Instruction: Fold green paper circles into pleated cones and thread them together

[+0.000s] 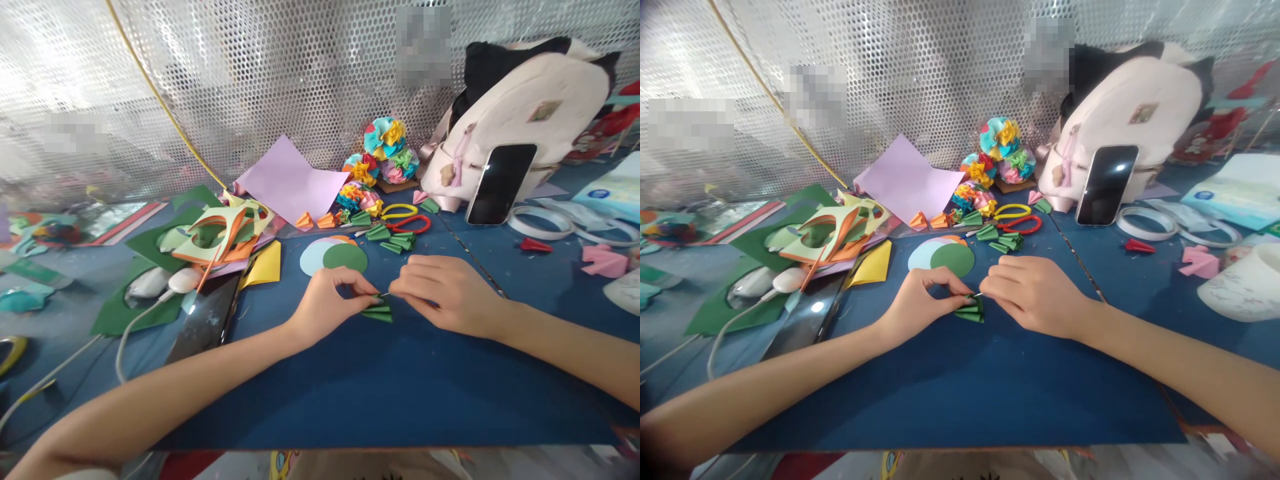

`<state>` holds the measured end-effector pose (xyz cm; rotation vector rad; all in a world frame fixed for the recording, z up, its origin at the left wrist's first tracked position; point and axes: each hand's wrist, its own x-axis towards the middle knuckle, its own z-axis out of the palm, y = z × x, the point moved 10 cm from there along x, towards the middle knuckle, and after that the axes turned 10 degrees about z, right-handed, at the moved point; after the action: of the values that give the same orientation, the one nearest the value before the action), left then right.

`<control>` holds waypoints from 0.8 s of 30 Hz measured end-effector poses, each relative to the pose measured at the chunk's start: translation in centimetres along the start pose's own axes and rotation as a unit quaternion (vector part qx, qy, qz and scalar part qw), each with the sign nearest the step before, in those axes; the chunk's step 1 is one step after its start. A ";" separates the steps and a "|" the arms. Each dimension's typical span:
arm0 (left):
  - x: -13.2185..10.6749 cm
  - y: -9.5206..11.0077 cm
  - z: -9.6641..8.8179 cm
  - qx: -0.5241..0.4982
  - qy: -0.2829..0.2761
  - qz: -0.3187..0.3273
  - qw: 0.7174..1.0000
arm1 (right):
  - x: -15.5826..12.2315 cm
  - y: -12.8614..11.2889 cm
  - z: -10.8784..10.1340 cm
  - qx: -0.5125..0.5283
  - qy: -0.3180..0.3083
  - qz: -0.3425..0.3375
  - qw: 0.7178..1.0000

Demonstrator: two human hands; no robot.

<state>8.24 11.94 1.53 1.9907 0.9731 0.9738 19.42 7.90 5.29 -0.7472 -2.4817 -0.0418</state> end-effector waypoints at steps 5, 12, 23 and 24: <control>-0.3 0.6 0.3 0.020 0.013 0.027 0.999 | 0.2 -1.3 -0.1 -0.041 0.015 -0.030 0.999; -0.4 1.6 -0.3 0.055 0.021 0.049 0.997 | 0.0 -0.3 0.1 0.003 0.006 -0.001 1.000; -0.1 1.6 0.4 0.079 -0.015 0.037 0.996 | -0.1 -1.7 -0.1 -0.063 0.028 -0.045 0.997; -0.1 1.6 0.5 0.087 -0.019 0.038 0.995 | -0.2 -1.9 0.0 -0.067 0.025 -0.047 0.996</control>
<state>9.12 11.00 2.65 2.1965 0.9964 0.9146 18.57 6.22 5.48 -0.6743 -2.4827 -0.2612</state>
